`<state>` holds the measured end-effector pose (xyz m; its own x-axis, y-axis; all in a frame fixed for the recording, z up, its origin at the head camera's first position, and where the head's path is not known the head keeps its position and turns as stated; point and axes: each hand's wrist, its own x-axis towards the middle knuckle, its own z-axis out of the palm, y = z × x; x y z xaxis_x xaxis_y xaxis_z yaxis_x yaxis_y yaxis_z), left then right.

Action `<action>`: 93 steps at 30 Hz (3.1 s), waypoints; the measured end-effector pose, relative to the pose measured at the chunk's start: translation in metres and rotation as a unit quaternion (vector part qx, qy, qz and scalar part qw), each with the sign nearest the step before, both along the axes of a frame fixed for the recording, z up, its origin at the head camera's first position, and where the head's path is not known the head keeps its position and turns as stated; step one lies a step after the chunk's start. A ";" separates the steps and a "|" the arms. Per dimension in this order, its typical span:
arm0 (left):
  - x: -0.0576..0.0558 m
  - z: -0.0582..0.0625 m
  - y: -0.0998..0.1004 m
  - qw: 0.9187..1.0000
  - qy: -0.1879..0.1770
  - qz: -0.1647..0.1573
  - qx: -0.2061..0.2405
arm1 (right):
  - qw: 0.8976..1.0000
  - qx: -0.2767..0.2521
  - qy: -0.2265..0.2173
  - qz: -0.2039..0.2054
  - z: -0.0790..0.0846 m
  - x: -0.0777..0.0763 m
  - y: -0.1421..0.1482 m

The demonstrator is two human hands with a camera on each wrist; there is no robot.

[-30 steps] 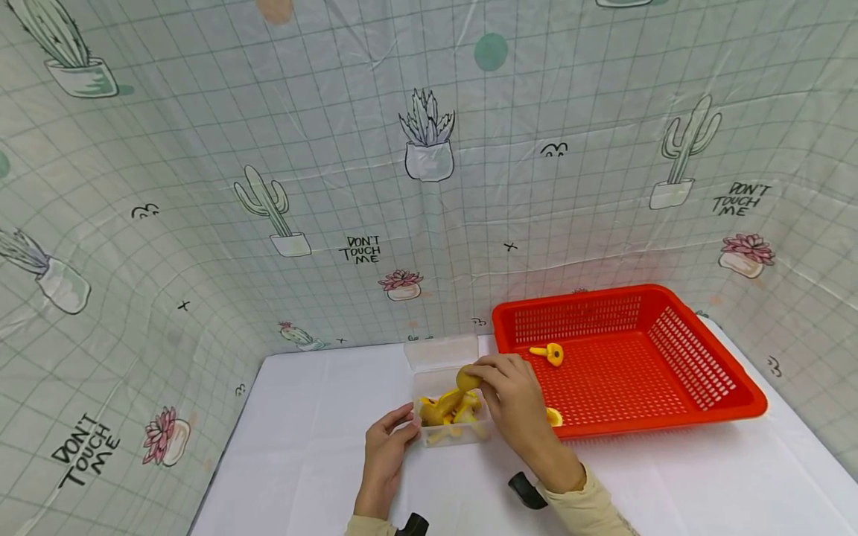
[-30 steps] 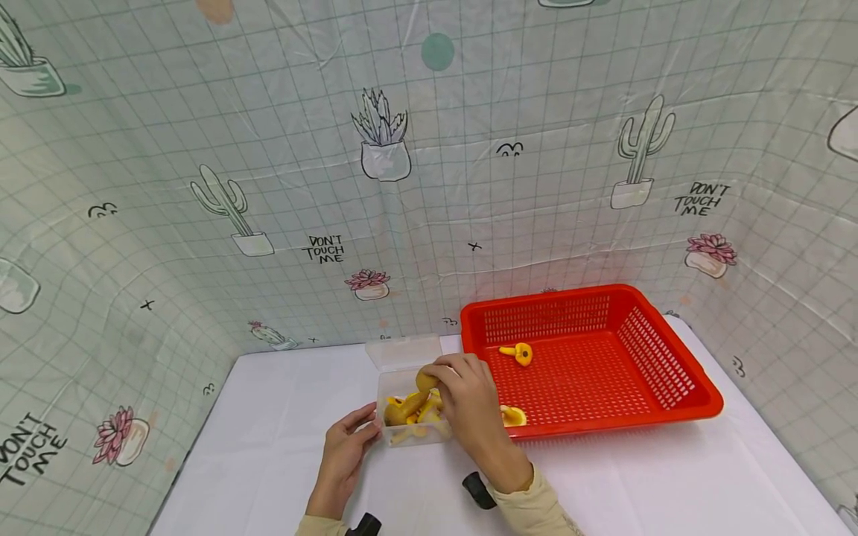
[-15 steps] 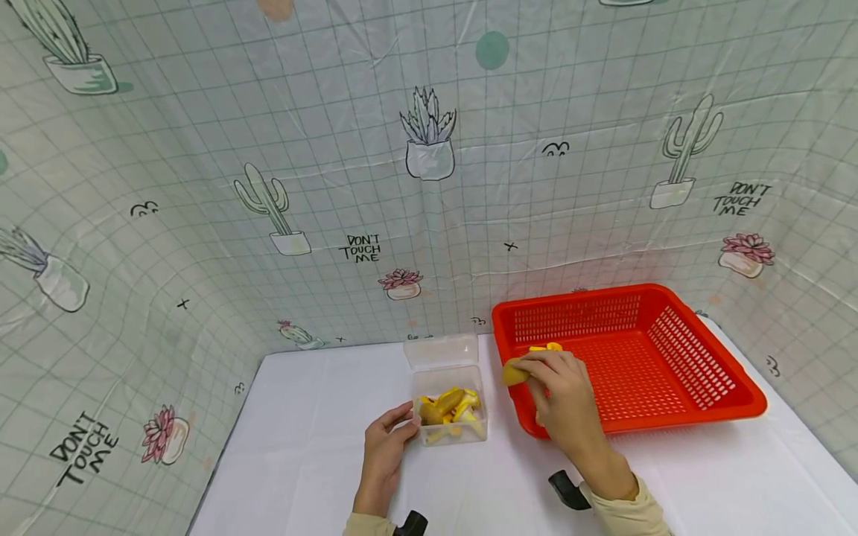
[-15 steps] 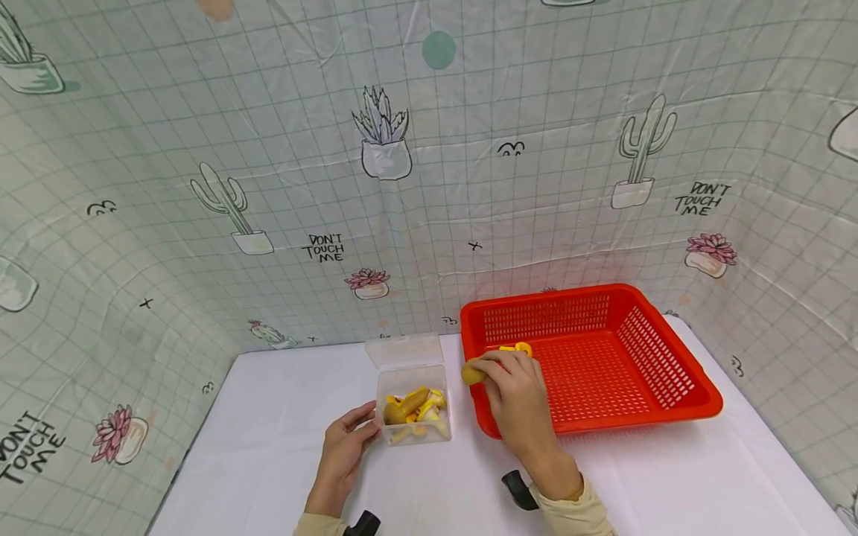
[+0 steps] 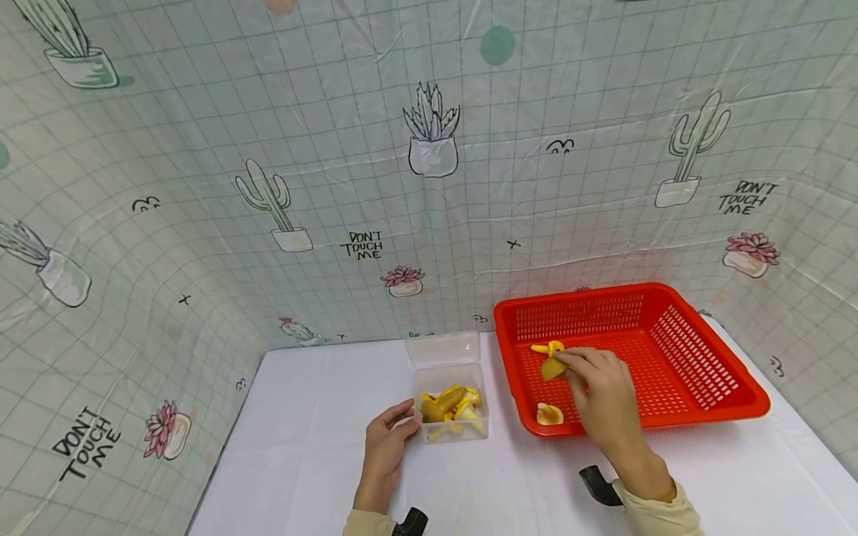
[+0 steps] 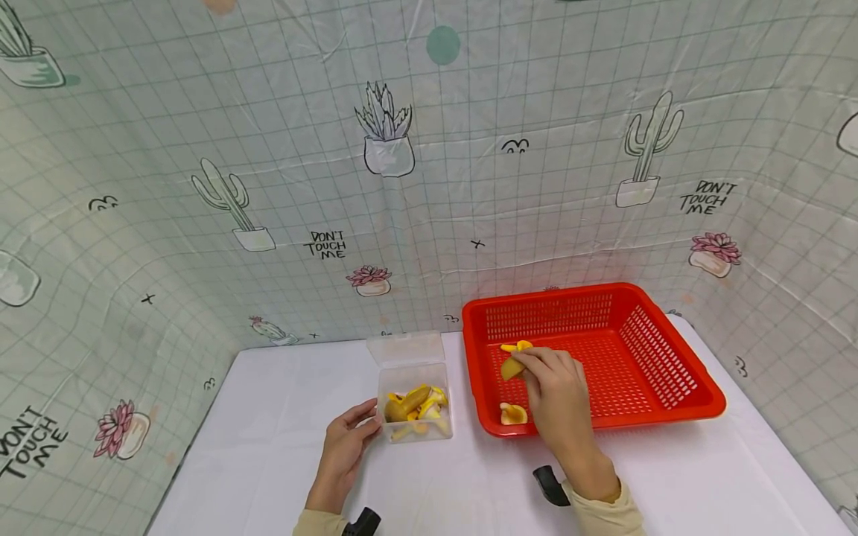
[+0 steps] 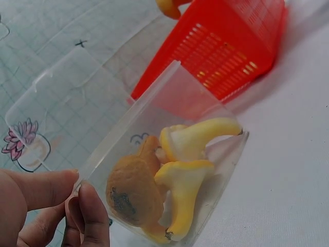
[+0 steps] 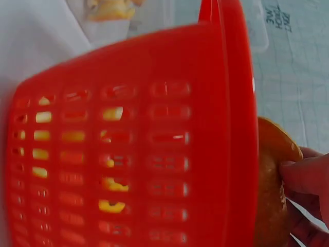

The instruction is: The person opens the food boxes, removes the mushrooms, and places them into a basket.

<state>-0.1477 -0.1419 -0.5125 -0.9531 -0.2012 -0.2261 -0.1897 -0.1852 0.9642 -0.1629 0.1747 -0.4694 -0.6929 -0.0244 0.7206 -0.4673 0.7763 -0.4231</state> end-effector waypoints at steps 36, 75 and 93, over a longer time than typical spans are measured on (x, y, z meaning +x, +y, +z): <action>0.002 -0.001 -0.002 1.000 0.005 -0.012 0.008 | 0.984 0.084 -0.044 0.150 -0.001 -0.001 -0.071; 0.002 -0.001 -0.003 1.000 0.013 -0.020 0.014 | 0.919 0.235 -0.126 0.292 -0.023 -0.047 -0.145; 0.001 -0.003 -0.003 0.999 0.018 -0.020 0.024 | 0.900 0.256 -0.150 0.319 -0.020 -0.055 -0.152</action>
